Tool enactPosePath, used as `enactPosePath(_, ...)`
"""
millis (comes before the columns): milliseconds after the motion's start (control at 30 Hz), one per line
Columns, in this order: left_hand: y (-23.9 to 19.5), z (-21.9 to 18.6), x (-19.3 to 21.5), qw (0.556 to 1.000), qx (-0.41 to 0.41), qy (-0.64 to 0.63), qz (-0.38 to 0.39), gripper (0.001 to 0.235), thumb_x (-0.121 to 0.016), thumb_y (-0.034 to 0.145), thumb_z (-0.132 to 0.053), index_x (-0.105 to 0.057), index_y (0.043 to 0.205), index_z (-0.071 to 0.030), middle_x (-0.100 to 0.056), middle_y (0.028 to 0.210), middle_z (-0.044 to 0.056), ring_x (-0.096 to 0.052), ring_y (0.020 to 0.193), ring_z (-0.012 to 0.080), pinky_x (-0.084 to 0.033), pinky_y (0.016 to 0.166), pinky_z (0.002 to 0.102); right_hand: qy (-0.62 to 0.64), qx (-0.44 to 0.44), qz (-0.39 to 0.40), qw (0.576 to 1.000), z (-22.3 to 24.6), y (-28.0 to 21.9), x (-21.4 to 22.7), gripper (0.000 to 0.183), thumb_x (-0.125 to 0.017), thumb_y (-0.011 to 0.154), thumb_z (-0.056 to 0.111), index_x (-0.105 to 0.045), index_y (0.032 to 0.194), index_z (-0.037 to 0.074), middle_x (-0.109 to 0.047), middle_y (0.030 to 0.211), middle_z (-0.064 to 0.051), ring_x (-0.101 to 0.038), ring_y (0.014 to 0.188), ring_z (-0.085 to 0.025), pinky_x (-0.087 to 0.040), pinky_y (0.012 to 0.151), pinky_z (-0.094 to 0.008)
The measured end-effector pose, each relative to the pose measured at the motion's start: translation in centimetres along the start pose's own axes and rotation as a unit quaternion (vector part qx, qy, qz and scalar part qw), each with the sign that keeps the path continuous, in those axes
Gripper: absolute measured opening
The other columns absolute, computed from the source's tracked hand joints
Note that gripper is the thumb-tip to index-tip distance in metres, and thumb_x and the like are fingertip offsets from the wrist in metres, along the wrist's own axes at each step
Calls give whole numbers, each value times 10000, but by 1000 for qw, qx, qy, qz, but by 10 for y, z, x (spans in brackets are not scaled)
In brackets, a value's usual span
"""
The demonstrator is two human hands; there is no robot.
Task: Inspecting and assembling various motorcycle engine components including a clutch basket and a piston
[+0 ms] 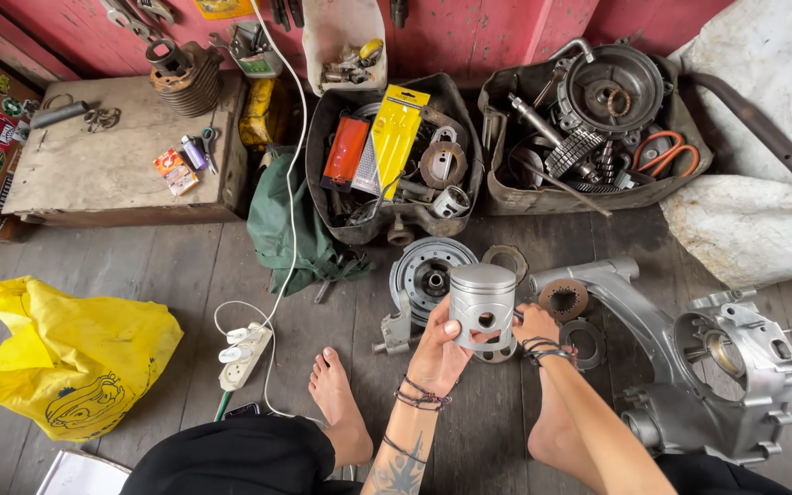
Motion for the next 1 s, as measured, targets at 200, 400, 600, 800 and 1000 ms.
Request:
enactPosePath(200, 3, -23, -5, 995, -41, 87, -11, 521, -729, 893, -228, -607, 1351, -12, -717, 1045, 102, -715, 936, 183, -613, 898, 374, -129, 88, -70, 985, 26, -2, 152, 297, -506, 1010, 460, -684, 1209, 332, -799, 975, -101, -772, 1015, -352, -604, 902, -474)
enactPosePath(400, -20, -58, -34, 986, -21, 160, -35, 588, -799, 848, -321, -640, 1331, -26, -716, 1124, 78, -683, 1029, 187, -576, 945, 378, -55, 212, -142, 965, 85, -75, 335, 388, -583, 919, 516, -705, 1094, 192, -798, 993, -73, -768, 1014, -296, -580, 886, -432)
enactPosePath(600, -44, -77, -66, 982, 16, 186, 6, 681, -886, 771, -450, -678, 1260, -24, -736, 1145, 72, -683, 1095, 211, -557, 981, 387, 162, 299, -111, 934, 176, -236, 420, 444, -517, 916, 511, -659, 930, 91, -717, 834, -32, -664, 761, -149, -528, 743, -321)
enactPosePath(800, -49, -84, -91, 976, 18, 210, 48, 689, -856, 800, -517, -685, 1228, -5, -723, 1130, 56, -662, 1077, 168, -524, 949, 326, 139, 355, -136, 914, 220, -324, 413, 625, -593, 708, 744, -696, 878, 152, -694, 844, 42, -575, 939, -154, -495, 800, -321)
enactPosePath(1000, -39, -74, -72, 978, -4, 205, 47, 690, -851, 818, -492, -665, 1253, 10, -712, 1156, 78, -653, 1094, 188, -517, 950, 340, 127, 385, -197, 893, 227, -312, 406, 506, -719, 720, 603, -672, 927, 144, -707, 928, 31, -567, 970, -191, -410, 971, -350)
Point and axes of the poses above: each hand's wrist, its own y-axis towards the middle knuckle, its own x-axis out of the back of the hand, z = x × y, the point moved 3 cm from there along y, towards the middle knuckle
